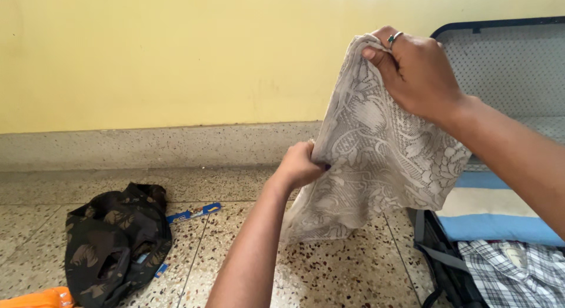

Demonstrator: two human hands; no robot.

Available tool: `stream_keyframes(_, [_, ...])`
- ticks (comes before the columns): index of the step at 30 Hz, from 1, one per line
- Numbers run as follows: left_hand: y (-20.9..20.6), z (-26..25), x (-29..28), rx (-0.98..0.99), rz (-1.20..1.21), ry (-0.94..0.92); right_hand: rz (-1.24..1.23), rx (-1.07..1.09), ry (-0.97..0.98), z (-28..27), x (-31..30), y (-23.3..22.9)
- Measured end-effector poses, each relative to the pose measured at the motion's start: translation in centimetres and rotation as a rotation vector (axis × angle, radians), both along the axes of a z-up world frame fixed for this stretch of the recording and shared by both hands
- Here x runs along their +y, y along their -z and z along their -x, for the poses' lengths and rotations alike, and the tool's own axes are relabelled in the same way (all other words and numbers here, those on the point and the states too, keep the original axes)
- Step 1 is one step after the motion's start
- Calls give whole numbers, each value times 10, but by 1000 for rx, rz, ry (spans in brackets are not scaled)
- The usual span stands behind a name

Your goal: The person folds a light-colored patterned cloth and a black patterned bag by hand, smoothing the fabric and placing them into a suitcase. The person then folds an orange garment by hand and adds it to the suitcase.

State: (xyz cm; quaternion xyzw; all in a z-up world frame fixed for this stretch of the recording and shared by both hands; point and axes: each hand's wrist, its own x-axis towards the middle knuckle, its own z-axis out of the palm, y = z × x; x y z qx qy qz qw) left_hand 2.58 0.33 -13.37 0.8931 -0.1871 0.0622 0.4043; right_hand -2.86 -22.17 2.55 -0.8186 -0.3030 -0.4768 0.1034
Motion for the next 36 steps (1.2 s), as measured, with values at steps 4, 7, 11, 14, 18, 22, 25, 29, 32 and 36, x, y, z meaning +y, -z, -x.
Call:
stream_keyframes(4, [19, 0, 0, -5, 23, -31, -9, 7, -10, 6, -2, -7])
stream_keyframes(7, [27, -1, 0, -12, 52, -101, -8, 4, -10, 8, -5, -11])
stream_keyframes(11, [31, 1, 15, -32, -2, -144, -58, 33, -1, 12, -11, -15])
stream_keyframes(14, [37, -3, 35, -9, 63, -140, -113, 27, -2, 12, -14, -16])
stream_keyframes(18, [39, -16, 73, -131, 174, -206, -145, 3, 111, 5, -20, -12])
stream_keyframes(22, [5, 2, 116, -114, 244, -320, -133, -46, 237, -4, -31, 8])
stream_keyframes(25, [-21, 28, 141, -337, -100, -370, -83, -50, 345, -6, -31, 35])
stream_keyframes(29, [-37, 53, 162, -512, -506, -346, -248, 310, 406, -3, -17, 70])
stream_keyframes(32, [-33, 58, 173, -440, -654, -287, -239, 370, 386, -5, -14, 94])
stream_keyframes(36, [-19, 47, 176, -215, -685, -237, -153, 633, 470, -30, -22, 114])
